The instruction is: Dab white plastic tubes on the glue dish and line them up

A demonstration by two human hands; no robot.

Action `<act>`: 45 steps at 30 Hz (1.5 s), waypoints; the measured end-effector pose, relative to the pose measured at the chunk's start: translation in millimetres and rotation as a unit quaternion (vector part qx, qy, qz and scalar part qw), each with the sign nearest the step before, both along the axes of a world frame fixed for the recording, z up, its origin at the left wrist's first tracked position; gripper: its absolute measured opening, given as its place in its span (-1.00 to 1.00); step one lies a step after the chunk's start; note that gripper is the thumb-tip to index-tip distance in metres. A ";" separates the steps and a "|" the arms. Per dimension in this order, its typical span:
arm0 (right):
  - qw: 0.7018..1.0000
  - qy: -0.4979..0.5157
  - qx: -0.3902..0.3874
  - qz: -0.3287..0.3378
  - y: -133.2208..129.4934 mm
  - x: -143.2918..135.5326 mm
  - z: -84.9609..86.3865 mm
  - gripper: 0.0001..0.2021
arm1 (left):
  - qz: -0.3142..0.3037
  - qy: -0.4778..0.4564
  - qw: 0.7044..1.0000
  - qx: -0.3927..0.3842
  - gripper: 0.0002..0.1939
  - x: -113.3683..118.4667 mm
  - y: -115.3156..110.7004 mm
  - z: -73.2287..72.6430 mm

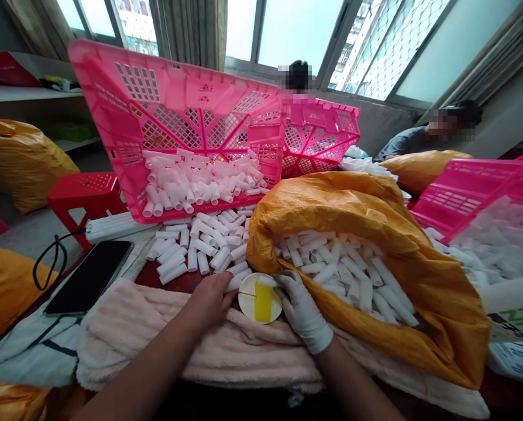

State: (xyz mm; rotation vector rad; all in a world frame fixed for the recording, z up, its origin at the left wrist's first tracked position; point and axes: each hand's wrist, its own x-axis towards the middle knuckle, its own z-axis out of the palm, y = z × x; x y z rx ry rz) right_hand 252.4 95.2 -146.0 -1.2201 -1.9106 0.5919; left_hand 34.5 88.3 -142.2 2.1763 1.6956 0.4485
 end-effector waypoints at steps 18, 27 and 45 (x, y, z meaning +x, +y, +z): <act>0.991 0.081 0.102 -0.011 -5.7 0.0 10.9 -0.79 | -0.036 -0.021 0.991 0.131 -0.77 -1.5 -7.1 7.2; 0.987 0.113 0.068 0.089 -33.5 -13.5 49.4 -0.80 | -0.148 -0.092 0.979 0.106 -0.81 5.4 -19.0 19.6; 0.996 0.075 0.040 0.029 -87.5 -9.6 35.9 -0.77 | -0.320 -0.225 0.871 -0.298 -0.64 25.4 -50.3 53.0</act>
